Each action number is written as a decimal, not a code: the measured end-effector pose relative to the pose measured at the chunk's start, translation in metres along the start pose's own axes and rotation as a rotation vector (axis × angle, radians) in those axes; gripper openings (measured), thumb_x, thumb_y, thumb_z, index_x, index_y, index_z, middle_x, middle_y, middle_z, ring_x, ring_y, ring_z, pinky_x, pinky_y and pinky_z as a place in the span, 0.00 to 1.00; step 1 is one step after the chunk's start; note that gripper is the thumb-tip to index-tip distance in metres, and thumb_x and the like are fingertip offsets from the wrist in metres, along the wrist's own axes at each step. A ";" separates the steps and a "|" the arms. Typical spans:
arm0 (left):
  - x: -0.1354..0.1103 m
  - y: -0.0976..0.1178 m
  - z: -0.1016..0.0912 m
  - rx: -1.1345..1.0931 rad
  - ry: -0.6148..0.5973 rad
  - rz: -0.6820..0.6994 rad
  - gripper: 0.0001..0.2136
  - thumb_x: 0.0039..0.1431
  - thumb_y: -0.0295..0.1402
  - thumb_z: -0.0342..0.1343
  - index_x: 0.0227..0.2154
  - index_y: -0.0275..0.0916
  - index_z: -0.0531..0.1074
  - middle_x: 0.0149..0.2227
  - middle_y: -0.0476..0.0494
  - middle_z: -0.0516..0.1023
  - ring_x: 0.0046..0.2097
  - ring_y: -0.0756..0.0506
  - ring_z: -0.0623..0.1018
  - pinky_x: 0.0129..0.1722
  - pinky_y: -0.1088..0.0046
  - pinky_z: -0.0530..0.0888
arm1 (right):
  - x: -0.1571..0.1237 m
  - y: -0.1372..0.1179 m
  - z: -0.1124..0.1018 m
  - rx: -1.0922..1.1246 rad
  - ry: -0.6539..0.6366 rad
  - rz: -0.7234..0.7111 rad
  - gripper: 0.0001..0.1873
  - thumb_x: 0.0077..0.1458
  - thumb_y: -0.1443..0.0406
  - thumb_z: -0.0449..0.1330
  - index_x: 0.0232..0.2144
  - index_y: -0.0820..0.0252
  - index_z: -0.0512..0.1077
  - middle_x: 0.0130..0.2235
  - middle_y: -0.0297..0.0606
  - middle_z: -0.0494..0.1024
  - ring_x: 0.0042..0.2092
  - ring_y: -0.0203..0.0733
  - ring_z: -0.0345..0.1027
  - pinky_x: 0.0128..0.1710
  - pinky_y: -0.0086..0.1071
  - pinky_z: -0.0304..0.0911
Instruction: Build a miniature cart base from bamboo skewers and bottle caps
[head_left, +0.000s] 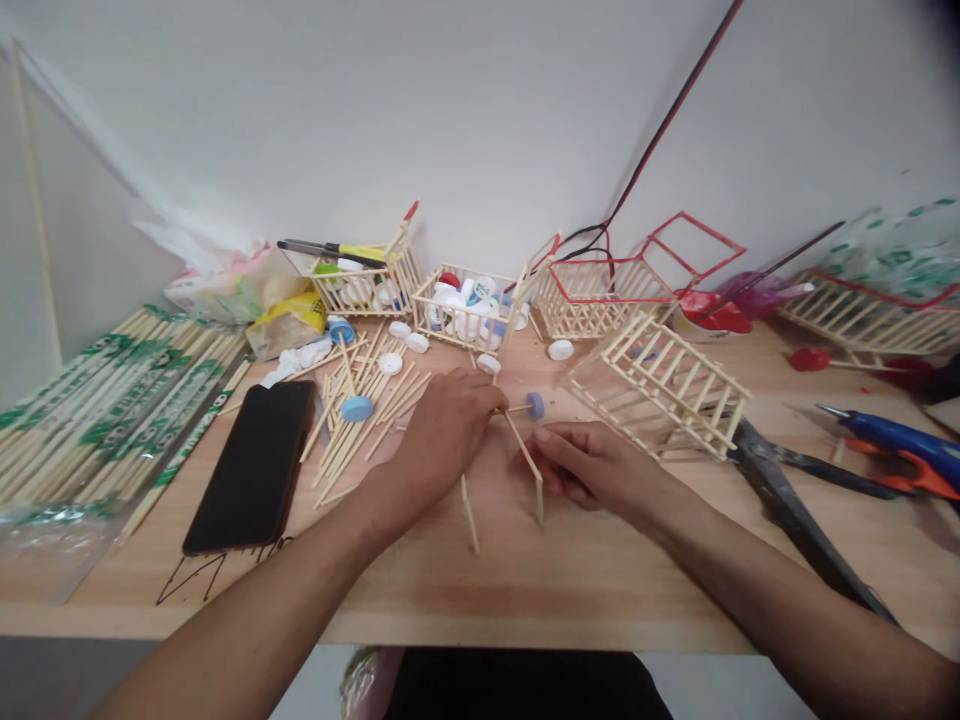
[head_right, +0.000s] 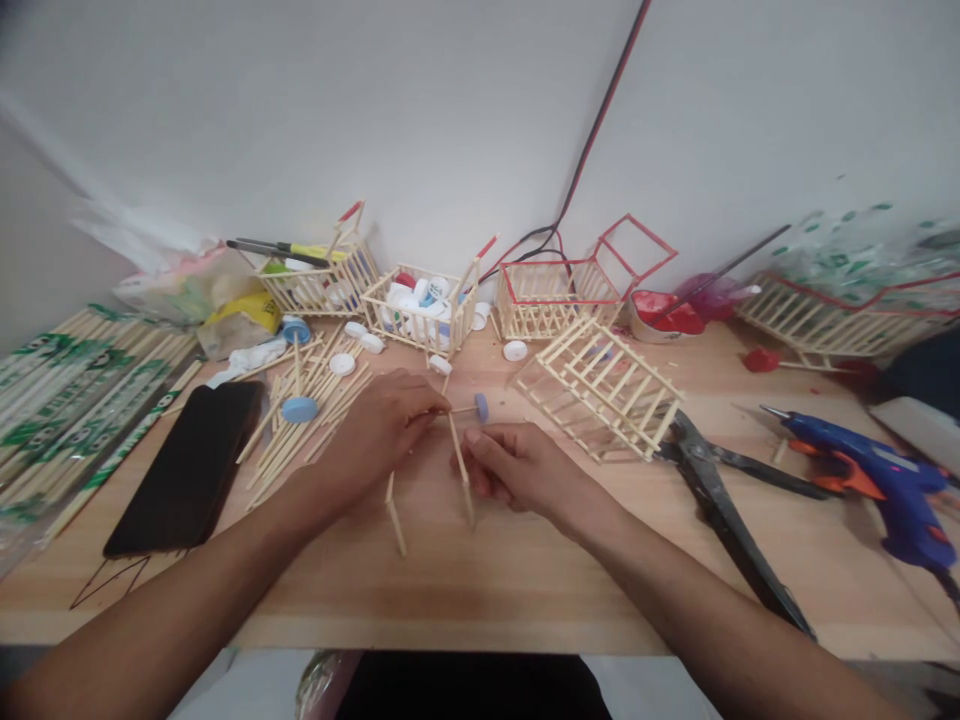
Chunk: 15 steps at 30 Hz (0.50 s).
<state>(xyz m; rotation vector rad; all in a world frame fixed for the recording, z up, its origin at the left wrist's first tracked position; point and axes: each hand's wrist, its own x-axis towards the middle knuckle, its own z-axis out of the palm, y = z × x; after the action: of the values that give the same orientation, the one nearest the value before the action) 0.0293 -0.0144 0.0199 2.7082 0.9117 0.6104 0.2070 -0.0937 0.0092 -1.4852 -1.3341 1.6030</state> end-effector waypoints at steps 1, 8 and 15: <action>0.000 0.000 0.000 -0.003 -0.002 -0.003 0.08 0.58 0.23 0.52 0.32 0.37 0.77 0.34 0.44 0.79 0.40 0.43 0.75 0.42 0.65 0.70 | 0.000 0.000 0.000 0.054 -0.024 0.022 0.26 0.56 0.45 0.52 0.30 0.63 0.71 0.19 0.27 0.63 0.16 0.25 0.47 0.14 0.24 0.39; 0.000 0.001 0.000 -0.007 -0.012 -0.017 0.08 0.58 0.23 0.53 0.32 0.37 0.77 0.34 0.43 0.79 0.40 0.43 0.74 0.42 0.65 0.70 | -0.001 -0.001 0.001 0.315 -0.098 0.099 0.21 0.54 0.49 0.58 0.29 0.64 0.70 0.17 0.25 0.61 0.15 0.23 0.42 0.14 0.22 0.34; 0.000 0.001 0.000 -0.004 -0.027 -0.036 0.09 0.58 0.23 0.52 0.32 0.36 0.77 0.34 0.42 0.79 0.41 0.43 0.75 0.43 0.64 0.70 | 0.001 -0.002 0.003 0.305 -0.123 0.115 0.20 0.52 0.50 0.60 0.26 0.62 0.66 0.17 0.24 0.62 0.15 0.23 0.42 0.13 0.22 0.33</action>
<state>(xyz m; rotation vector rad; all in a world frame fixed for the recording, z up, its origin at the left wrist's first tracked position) 0.0303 -0.0151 0.0205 2.6838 0.9492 0.5671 0.2037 -0.0933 0.0101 -1.3143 -1.0246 1.9019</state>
